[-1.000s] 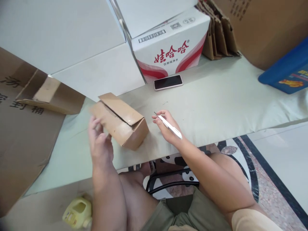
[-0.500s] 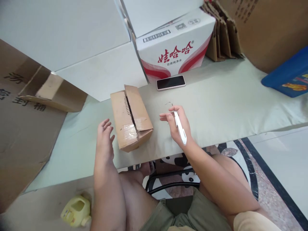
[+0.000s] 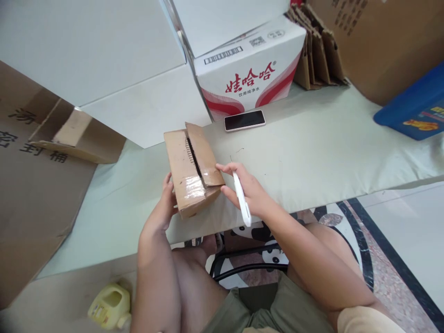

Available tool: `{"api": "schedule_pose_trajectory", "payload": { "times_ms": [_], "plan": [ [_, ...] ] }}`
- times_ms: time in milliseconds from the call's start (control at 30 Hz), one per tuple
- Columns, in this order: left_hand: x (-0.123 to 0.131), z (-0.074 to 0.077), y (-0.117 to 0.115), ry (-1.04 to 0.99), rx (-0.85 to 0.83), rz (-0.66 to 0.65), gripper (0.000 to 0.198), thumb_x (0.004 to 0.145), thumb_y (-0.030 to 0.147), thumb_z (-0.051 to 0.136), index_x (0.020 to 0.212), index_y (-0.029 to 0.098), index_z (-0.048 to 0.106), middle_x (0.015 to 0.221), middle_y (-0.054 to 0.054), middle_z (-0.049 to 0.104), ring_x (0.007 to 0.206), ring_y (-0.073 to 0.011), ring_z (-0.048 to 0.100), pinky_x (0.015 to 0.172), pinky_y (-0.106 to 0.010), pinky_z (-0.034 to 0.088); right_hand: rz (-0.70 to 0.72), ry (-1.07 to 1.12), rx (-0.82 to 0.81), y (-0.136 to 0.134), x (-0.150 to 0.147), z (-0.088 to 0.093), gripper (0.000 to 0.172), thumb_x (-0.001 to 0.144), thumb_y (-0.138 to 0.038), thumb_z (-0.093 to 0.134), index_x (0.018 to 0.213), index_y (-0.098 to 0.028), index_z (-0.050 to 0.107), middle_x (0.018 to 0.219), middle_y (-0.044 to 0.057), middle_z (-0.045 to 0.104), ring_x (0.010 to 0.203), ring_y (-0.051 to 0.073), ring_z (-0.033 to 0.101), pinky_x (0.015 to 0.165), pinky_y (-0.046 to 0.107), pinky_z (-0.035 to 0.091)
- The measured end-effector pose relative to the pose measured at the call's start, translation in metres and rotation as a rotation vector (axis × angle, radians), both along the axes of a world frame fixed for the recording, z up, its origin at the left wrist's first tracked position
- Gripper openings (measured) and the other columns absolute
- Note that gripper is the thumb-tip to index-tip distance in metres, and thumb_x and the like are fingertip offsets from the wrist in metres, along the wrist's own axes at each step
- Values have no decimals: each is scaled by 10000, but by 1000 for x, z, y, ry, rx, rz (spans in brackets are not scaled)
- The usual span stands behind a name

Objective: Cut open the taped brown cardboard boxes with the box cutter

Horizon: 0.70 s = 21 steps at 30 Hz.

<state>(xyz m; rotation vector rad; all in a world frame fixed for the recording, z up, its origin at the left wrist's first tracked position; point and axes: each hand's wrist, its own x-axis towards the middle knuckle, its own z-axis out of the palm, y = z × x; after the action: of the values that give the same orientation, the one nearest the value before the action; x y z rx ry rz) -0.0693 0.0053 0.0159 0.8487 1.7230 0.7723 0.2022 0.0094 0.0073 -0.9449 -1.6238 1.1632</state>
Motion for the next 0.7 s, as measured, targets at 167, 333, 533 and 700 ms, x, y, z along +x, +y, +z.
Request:
{"api": "schedule_pose_trajectory", "payload": {
  "times_ms": [167, 333, 533, 700],
  "plan": [
    [-6, -6, 0, -75, 50, -17, 891, 856, 850, 512, 1616, 534, 170, 1638, -27, 479, 1076, -285, 721, 695, -347, 547, -10, -18, -256, 5, -2, -5, 414, 903, -461, 663, 1202, -290, 433, 1522, 177, 585, 1156, 294, 748, 980, 536, 574],
    [-2, 4, -2, -44, 35, -2, 890, 885, 775, 523, 1635, 452, 169, 1606, -104, 488, 1111, -284, 702, 740, -348, 578, -203, 6, -293, 9, 2, -8, 359, 827, -324, 625, 1141, -297, 453, 1396, 108, 671, 1187, 287, 717, 1040, 540, 522],
    [4, 11, -4, -61, 65, -64, 818, 915, 591, 579, 1618, 386, 214, 1400, -104, 637, 1188, -292, 685, 896, -417, 586, -219, -122, -205, 8, 6, -7, 504, 677, -286, 668, 1155, -295, 507, 1244, 75, 708, 1043, 294, 706, 941, 496, 522],
    [2, 4, -2, -61, 330, -45, 909, 814, 579, 695, 1573, 350, 251, 1439, -120, 593, 1342, -303, 609, 1098, -449, 516, -224, -185, -277, 11, 7, -6, 504, 679, -326, 663, 1155, -284, 503, 1103, 51, 718, 896, 257, 694, 815, 418, 518]
  ]
}}
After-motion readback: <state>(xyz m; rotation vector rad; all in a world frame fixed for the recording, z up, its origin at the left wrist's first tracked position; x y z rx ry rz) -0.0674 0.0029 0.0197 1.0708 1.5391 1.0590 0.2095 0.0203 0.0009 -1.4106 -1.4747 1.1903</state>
